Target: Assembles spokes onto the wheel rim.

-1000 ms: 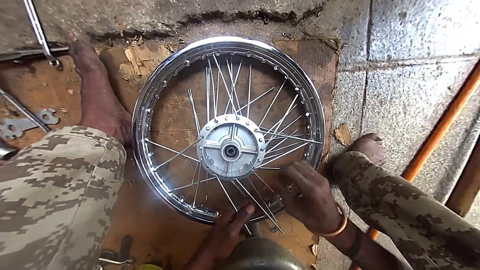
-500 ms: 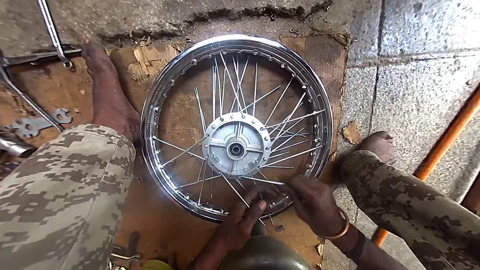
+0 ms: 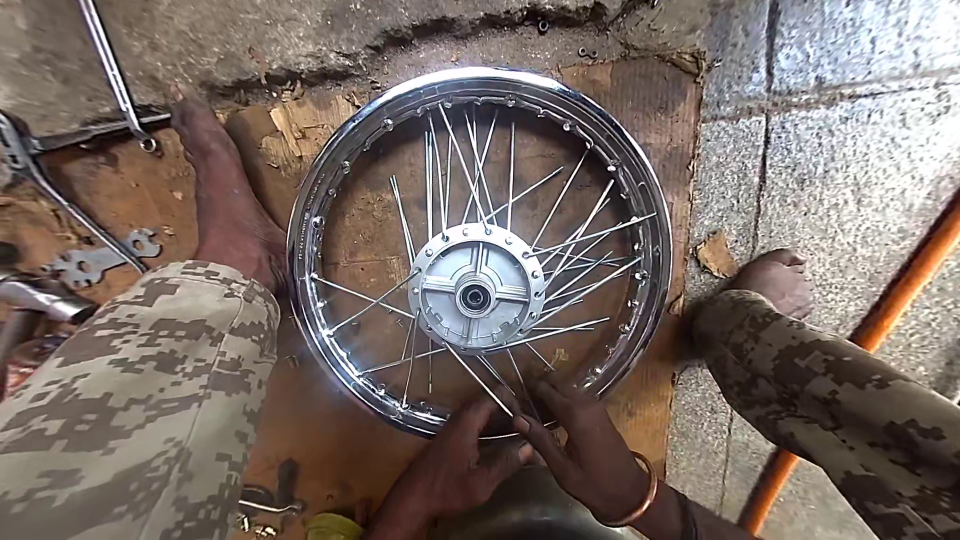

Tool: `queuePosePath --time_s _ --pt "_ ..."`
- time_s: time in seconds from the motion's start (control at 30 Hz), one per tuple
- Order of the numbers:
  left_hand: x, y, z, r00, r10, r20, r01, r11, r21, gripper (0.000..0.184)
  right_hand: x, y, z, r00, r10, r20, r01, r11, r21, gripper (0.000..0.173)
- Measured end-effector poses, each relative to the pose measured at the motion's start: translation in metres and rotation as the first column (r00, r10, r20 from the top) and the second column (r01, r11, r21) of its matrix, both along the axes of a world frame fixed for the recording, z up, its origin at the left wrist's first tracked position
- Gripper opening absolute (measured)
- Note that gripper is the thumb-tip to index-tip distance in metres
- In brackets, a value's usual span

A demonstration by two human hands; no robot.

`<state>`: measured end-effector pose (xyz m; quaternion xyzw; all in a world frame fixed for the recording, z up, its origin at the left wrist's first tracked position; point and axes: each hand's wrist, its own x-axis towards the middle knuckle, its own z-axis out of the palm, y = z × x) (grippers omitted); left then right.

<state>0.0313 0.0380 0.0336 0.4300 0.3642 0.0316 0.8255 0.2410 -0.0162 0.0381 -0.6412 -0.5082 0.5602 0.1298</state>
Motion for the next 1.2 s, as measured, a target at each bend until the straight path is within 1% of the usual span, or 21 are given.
queuePosePath --time_s 0.1,0.13,0.2,0.23,0.27,0.33,0.37,0.4,0.43,0.53,0.6,0.63,0.7,0.77,0.83,0.9,0.93,1.0,1.03,1.1,1.2 --pt "-0.004 -0.005 0.014 0.974 -0.075 -0.215 0.131 0.956 0.261 0.058 0.001 0.009 0.002 1.0 0.011 -0.024 -0.013 0.993 -0.118 0.064" --pt "-0.006 -0.01 0.017 0.957 -0.072 -0.28 0.172 0.921 0.35 0.054 0.001 0.01 0.005 1.0 0.003 -0.03 -0.007 0.99 -0.139 0.066" --pt "-0.014 -0.018 0.016 0.903 -0.062 -0.425 0.295 0.809 0.508 0.04 -0.007 0.007 0.009 0.999 0.013 0.052 -0.009 0.996 -0.086 0.068" --pt "-0.018 -0.023 0.012 0.857 -0.044 -0.513 0.386 0.714 0.584 0.038 -0.011 0.006 0.01 0.99 0.035 0.133 -0.029 0.999 -0.045 0.067" --pt "-0.023 -0.028 0.01 0.806 -0.044 -0.59 0.485 0.622 0.615 0.041 -0.016 0.007 0.01 0.978 0.048 0.202 -0.046 0.999 -0.012 0.064" --pt "-0.027 -0.035 0.003 0.732 -0.065 -0.678 0.619 0.48 0.622 0.05 -0.018 0.016 0.007 0.97 0.042 0.241 -0.036 0.999 -0.029 0.051" --pt "-0.025 -0.037 -0.001 0.708 -0.081 -0.701 0.661 0.426 0.618 0.049 -0.017 0.022 0.005 0.971 0.045 0.234 -0.029 0.997 -0.07 0.039" --pt "-0.025 -0.039 -0.002 0.706 -0.089 -0.702 0.673 0.394 0.626 0.043 -0.017 0.025 0.006 0.978 0.043 0.202 -0.016 0.991 -0.135 0.031" --pt "-0.024 -0.04 -0.003 0.723 -0.08 -0.687 0.658 0.383 0.648 0.035 -0.018 0.028 0.006 0.989 0.029 0.146 0.003 0.978 -0.209 0.028" --pt "-0.018 -0.04 -0.004 0.791 -0.002 -0.611 0.563 0.392 0.728 0.029 -0.021 0.032 0.003 0.992 -0.101 -0.075 0.066 0.925 -0.374 0.022" --pt "-0.014 -0.04 -0.003 0.823 0.007 -0.568 0.505 0.45 0.737 0.032 -0.024 0.029 0.001 0.967 -0.182 -0.177 0.096 0.908 -0.409 0.019" --pt "-0.011 -0.039 -0.002 0.833 -0.003 -0.554 0.481 0.498 0.721 0.034 -0.025 0.027 0.0 0.971 -0.158 -0.181 0.077 0.918 -0.388 0.019" --pt "-0.005 -0.032 0.003 0.833 -0.067 -0.549 0.465 0.622 0.63 0.044 -0.024 0.028 0.004 0.996 0.042 -0.075 -0.062 0.957 -0.285 0.022" --pt "0.004 -0.02 0.01 0.809 -0.153 -0.567 0.466 0.754 0.463 0.056 -0.02 0.034 0.007 0.972 0.236 0.018 -0.227 0.952 -0.205 0.026" --pt "0.014 -0.019 0.01 0.779 -0.135 -0.613 0.439 0.816 0.377 0.054 -0.013 0.038 0.005 0.941 0.338 0.026 -0.33 0.931 -0.155 0.026" --pt "0.025 -0.028 0.012 0.75 -0.04 -0.66 0.405 0.818 0.41 0.048 -0.006 0.031 -0.003 0.946 0.324 0.015 -0.323 0.944 -0.064 0.026" --pt "0.029 -0.033 0.013 0.746 0.005 -0.666 0.397 0.799 0.451 0.047 -0.003 0.023 -0.009 0.962 0.274 0.014 -0.275 0.961 0.014 0.028" --pt "0.033 -0.043 0.012 0.757 0.088 -0.648 0.391 0.733 0.556 0.051 0.003 0.011 -0.02 0.98 0.194 -0.032 -0.19 0.977 0.098 0.034" --pt "0.032 -0.046 0.011 0.762 0.103 -0.64 0.387 0.72 0.576 0.053 0.004 0.006 -0.023 0.982 0.185 -0.031 -0.18 0.976 0.121 0.036" --pt "0.03 -0.045 0.01 0.758 0.112 -0.643 0.374 0.733 0.568 0.055 0.006 0.0 -0.026 0.979 0.205 0.017 -0.205 0.964 0.172 0.035" --pt "0.027 -0.034 0.012 0.727 0.059 -0.684 0.424 0.745 0.515 0.042 0.008 -0.006 -0.032 0.954 0.239 0.183 -0.288 0.901 0.325 0.023"
